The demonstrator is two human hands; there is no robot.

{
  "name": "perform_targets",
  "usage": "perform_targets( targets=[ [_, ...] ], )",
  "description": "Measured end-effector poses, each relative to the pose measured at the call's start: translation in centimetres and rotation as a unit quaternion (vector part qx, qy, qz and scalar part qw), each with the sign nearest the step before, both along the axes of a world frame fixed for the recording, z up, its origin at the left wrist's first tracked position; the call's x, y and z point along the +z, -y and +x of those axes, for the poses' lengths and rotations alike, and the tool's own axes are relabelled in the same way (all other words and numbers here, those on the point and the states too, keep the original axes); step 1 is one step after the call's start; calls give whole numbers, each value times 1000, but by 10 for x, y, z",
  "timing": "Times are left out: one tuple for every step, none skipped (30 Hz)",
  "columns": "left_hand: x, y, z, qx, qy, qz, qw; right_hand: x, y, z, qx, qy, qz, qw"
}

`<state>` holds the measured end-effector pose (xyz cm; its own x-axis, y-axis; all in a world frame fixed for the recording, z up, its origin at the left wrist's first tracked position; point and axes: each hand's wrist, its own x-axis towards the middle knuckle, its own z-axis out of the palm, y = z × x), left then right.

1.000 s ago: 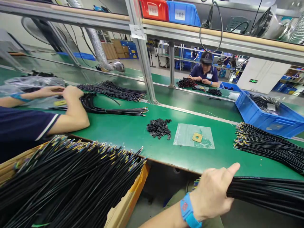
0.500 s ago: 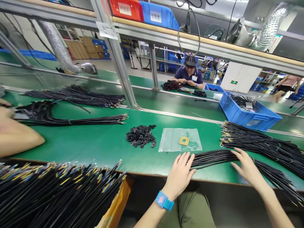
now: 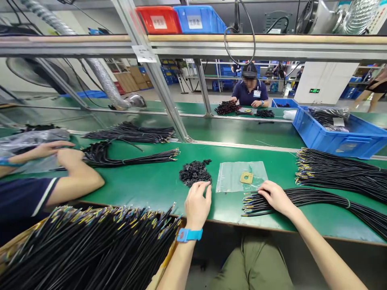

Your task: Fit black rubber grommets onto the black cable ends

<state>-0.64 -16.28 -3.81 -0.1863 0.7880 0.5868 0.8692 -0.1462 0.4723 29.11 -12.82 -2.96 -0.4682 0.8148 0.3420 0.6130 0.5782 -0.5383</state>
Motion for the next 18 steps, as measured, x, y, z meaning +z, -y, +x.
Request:
perform_targets(
  targets=[
    [-1,-4,-5,23,-35,-17,999,0,-3,-1,-12,-17,-9,1000],
    [-2,-8,-8,40,-66,-35,996,-1,-7,-3,-26,-32,-15,999],
    [-4,-11,-10,51,-93,-51,993,-1,-10,-5,-40,-43,-17,998],
    [-6,-14,-10,59,-115,-62,990,-2,-14,-7,-51,-50,-15,997],
    [-8,-16,-10,67,-132,-68,987,-3,-19,-9,-62,-53,-9,997],
    [-9,-19,-10,73,-145,-70,984,-5,-23,-11,-72,-54,0,996],
    [-11,-20,-10,78,-156,-70,982,-6,-27,-13,-81,-54,9,995],
    [-12,-22,-10,80,-164,-67,981,-7,-32,-15,-90,-52,16,994],
    [-14,-23,-11,80,-171,-64,980,-8,-35,-16,-98,-48,20,994],
    [-15,-25,-12,79,-176,-59,979,-9,-39,-17,-105,-41,22,993],
    [-15,-26,-12,75,-179,-55,979,-9,-41,-17,-111,-32,21,993],
    [-16,-27,-13,67,-180,-50,980,-10,-44,-18,-115,-21,18,993],
    [-17,-27,-14,58,-177,-46,981,-9,-45,-18,-118,-8,15,993],
    [-17,-28,-15,49,-172,-43,983,-9,-46,-19,-119,6,11,993],
    [-17,-27,-15,41,-165,-42,984,-8,-46,-19,-120,22,10,993],
    [-16,-27,-14,36,-155,-38,987,-7,-46,-20,-119,41,11,992],
    [-15,-25,-13,32,-139,-31,989,-5,-45,-22,-116,67,16,991],
    [-12,-23,-11,31,-114,-20,993,-4,-45,-23,-111,100,25,988]
  ],
)
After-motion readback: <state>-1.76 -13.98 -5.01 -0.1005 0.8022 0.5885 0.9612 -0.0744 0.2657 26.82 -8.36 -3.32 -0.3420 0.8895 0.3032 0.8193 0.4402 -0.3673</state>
